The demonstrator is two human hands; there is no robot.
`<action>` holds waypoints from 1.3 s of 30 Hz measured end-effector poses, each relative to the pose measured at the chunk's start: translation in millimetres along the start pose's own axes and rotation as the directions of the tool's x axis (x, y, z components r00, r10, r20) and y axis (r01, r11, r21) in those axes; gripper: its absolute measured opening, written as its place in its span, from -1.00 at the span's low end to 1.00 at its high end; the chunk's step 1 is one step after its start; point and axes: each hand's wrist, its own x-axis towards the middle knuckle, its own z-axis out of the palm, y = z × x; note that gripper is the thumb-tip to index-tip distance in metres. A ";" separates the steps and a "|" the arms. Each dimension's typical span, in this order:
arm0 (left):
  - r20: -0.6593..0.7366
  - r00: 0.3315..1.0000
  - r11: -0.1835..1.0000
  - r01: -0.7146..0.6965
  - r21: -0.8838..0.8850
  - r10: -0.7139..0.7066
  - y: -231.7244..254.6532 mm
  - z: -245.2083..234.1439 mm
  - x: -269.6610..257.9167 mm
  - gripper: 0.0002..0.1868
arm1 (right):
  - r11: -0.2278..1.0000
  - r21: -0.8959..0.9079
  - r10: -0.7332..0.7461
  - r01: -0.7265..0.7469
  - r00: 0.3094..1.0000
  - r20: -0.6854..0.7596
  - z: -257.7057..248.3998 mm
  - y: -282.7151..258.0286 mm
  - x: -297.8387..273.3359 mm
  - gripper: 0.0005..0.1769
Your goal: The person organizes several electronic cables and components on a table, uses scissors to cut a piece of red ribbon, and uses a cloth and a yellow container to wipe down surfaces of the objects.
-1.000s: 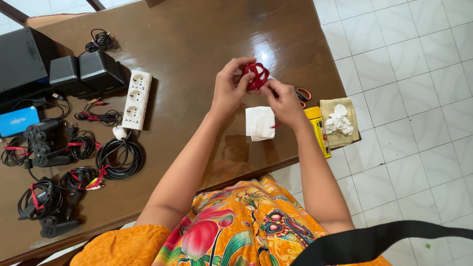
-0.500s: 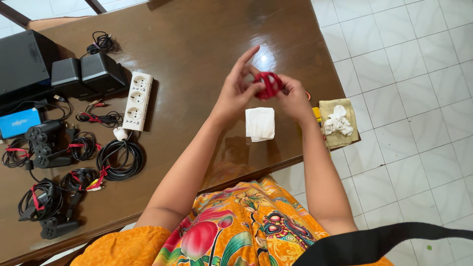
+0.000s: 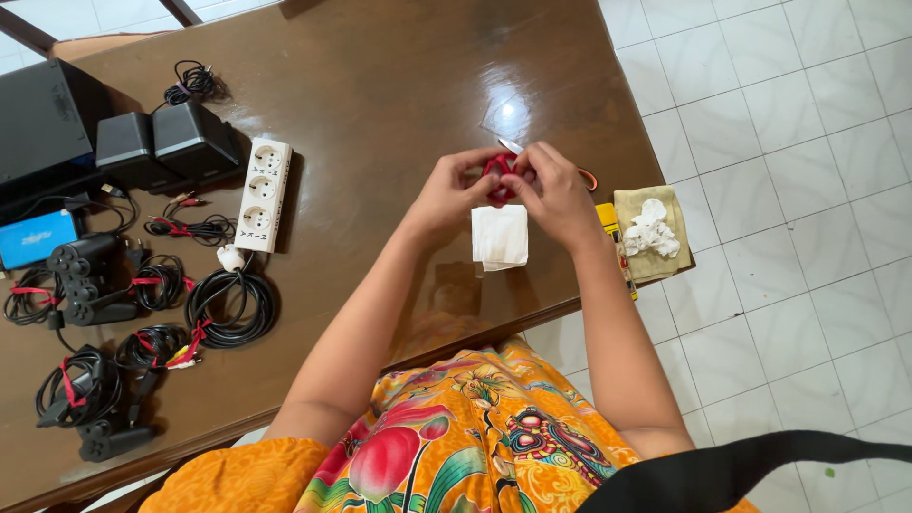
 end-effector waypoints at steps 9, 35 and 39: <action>-0.128 0.959 0.967 0.254 -0.016 -0.254 -73.4 -3.4 2.5 -0.74 | 0.952 0.174 0.208 -0.251 0.949 0.235 28.2 102.0 -1.4 -0.36; -0.464 0.886 0.737 0.319 0.596 -0.008 -181.6 30.5 -3.9 -0.67 | 0.788 -0.366 0.586 -0.496 0.785 0.198 85.5 99.5 -69.1 -0.21; -0.451 0.893 0.766 0.287 0.575 0.004 -195.5 21.9 -3.5 -0.70 | 0.709 -0.473 0.657 -0.523 0.734 0.173 88.6 92.8 -77.8 -0.21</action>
